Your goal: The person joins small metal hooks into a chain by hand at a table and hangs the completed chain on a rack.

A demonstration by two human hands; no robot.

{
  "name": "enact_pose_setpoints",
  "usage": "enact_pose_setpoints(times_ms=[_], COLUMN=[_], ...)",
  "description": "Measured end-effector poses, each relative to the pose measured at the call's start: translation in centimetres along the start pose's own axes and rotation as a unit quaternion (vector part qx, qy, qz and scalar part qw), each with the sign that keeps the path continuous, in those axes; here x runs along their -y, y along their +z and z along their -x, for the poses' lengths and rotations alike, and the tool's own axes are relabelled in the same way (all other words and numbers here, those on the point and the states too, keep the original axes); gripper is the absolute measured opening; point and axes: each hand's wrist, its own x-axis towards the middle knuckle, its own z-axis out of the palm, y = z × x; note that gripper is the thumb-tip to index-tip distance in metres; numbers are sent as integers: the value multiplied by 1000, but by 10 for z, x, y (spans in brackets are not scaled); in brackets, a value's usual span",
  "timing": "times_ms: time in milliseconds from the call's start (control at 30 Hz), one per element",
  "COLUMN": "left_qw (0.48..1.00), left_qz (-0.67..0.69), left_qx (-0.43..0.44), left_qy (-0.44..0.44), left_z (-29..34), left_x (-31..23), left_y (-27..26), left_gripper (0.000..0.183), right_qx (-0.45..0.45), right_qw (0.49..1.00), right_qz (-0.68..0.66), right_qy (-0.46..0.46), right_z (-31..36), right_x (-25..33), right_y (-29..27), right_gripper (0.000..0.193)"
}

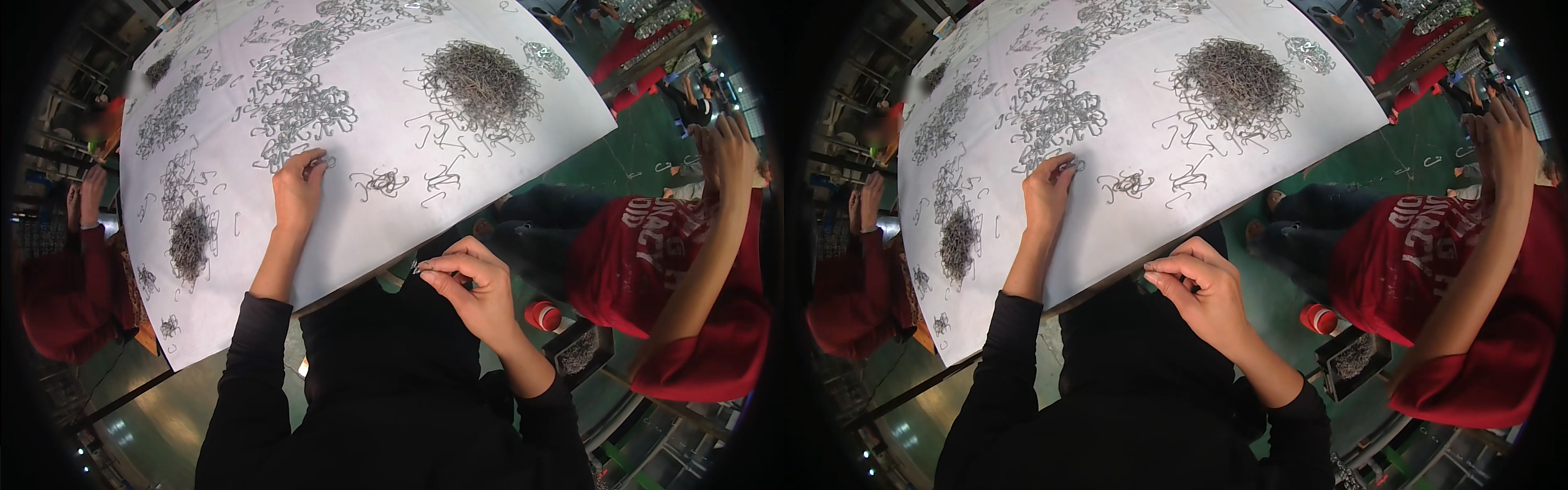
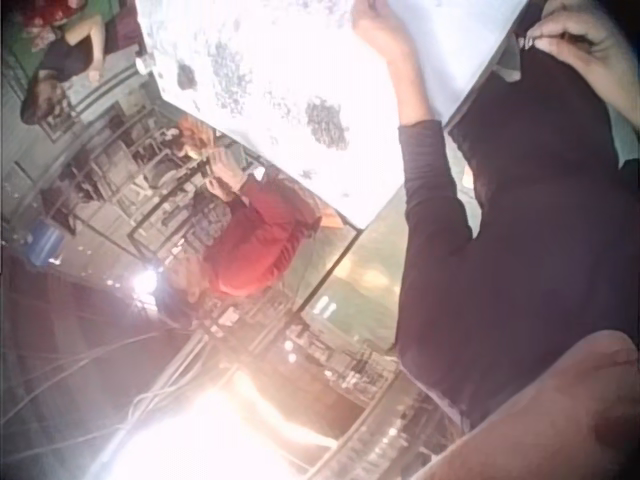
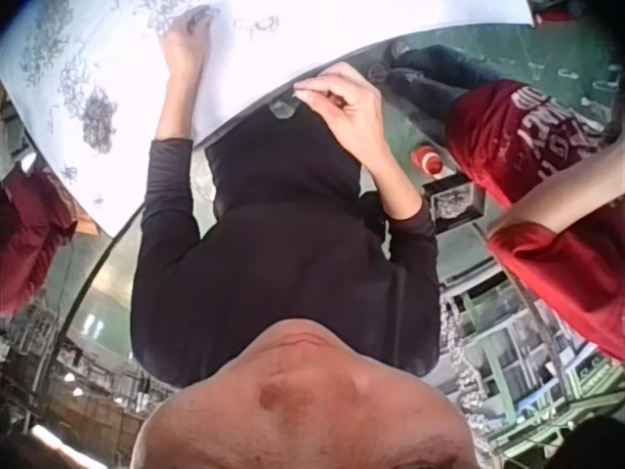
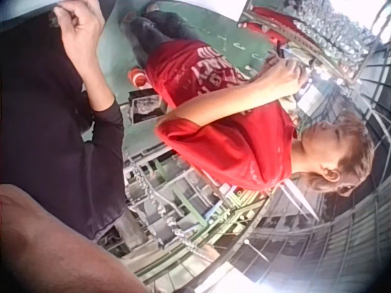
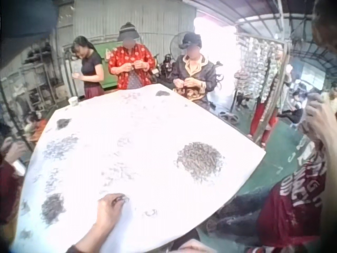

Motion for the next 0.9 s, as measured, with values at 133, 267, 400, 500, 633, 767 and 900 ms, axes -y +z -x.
enact_pose_setpoints(times_ms=[133,267,400,500,633,767,900], left_qw=[999,996,999,961,882,874,904], left_qz=[5,-66,-23,223,361,378,325], left_qx=[37,53,14,37,71,20,0], left_qy=[-29,3,22,-156,-293,-304,-278], left_z=[-6,-12,-17,-26,-24,-28,-33], left_x=[-10,-3,9,16,1,12,10], left_y=[-10,-15,-18,-27,-35,-34,-37], left_gripper=[19,16,15,13,12,13,15], right_qx=[-6,3,7,8,7,10,19], right_qw=[1000,1000,1000,1000,1000,1000,999], right_qz=[2,8,4,5,12,10,9], right_qy=[-1,0,-1,-4,-11,1,24], right_z=[2,1,0,0,-1,0,1], right_x=[-2,-1,0,1,-3,-2,2], right_y=[3,6,8,7,8,8,8], right_gripper=[12,12,12,11,11,11,11])
